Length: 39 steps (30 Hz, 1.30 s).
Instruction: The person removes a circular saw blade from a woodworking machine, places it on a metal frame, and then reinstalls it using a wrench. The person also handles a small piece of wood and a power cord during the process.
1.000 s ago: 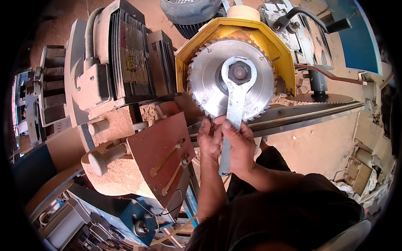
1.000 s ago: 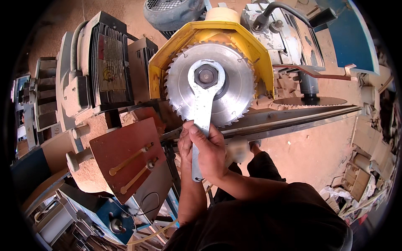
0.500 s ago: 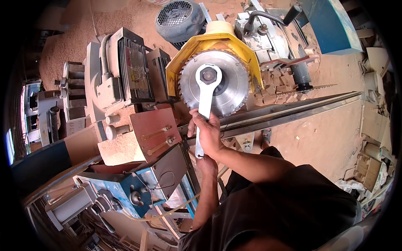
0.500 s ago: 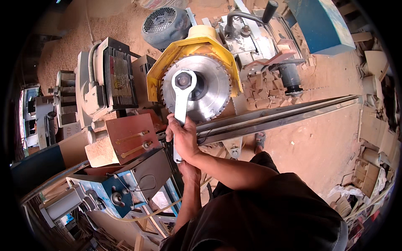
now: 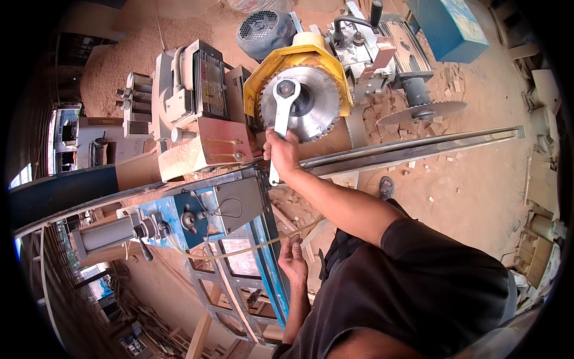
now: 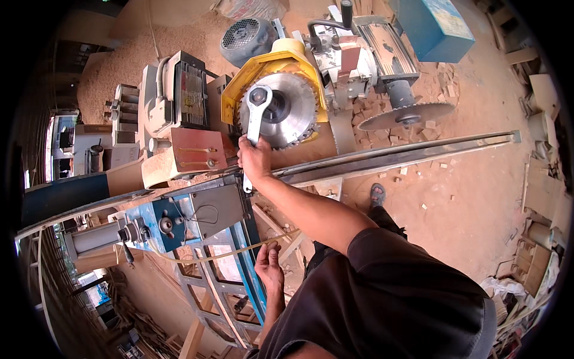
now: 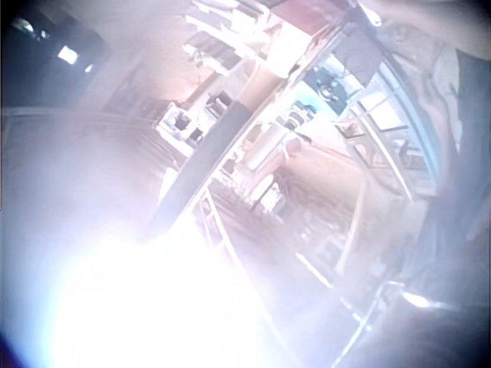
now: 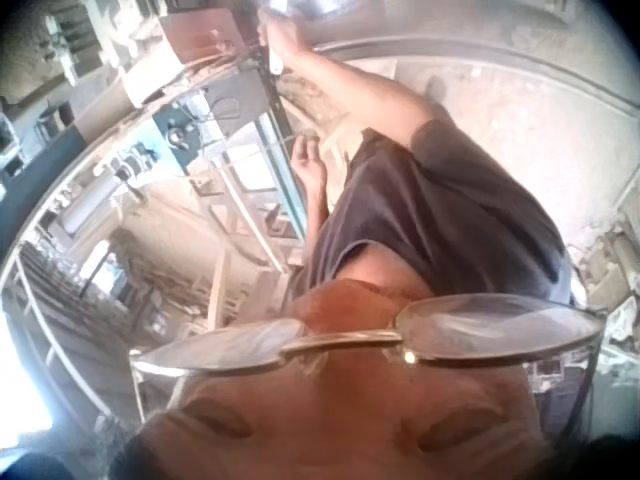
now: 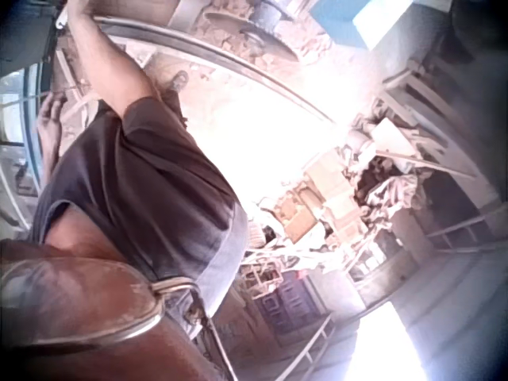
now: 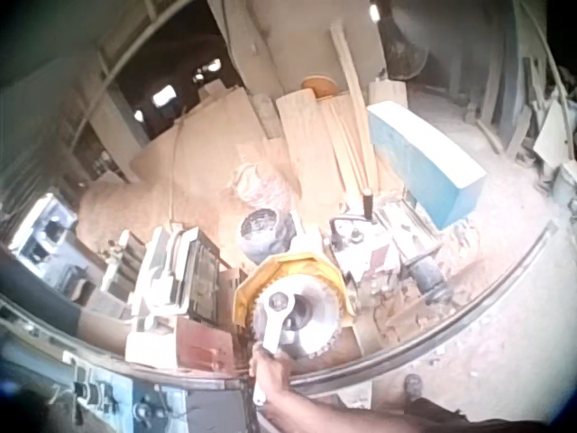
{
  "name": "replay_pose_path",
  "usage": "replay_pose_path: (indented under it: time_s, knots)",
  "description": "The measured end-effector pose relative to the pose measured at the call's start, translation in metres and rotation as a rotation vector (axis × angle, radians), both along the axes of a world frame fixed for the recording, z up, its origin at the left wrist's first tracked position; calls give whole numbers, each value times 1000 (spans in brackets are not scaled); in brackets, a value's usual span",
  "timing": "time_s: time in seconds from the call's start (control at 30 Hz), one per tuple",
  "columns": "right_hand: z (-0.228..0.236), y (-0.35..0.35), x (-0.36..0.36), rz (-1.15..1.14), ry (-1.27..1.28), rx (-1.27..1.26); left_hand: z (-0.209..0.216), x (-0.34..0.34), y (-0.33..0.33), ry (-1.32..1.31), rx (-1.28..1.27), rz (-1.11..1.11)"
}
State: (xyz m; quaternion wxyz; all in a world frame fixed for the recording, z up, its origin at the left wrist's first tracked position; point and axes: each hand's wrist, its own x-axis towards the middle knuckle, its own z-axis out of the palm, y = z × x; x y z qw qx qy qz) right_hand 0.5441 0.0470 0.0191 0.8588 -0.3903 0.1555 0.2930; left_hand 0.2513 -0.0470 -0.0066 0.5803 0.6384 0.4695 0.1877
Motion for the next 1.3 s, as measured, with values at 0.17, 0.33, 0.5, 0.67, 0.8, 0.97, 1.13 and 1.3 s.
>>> replay_pose_path:
  time_s: [0.17,0.33,0.5,0.67,0.8,0.97,1.13,1.3]
  knots:
    - [2,-27,14,111,-4,104,34,-18,-14,-33,258,-36]
    - [13,-47,22,262,-59,-41,35,-108,-98,63,177,316]
    - [5,-90,41,383,-449,-151,30,-169,-178,71,78,518]
    - [36,-142,42,505,-624,-152,34,-205,-148,171,222,430]
    - [44,-249,13,790,-766,-291,21,-243,-78,210,438,381]
    - [-22,-445,-75,1029,-471,-731,-11,-288,-8,329,620,341]
    - [-91,-658,-197,600,48,-1163,-38,-288,10,700,420,133]
    - [-115,-788,-298,-23,493,-891,-23,-273,3,950,480,130]
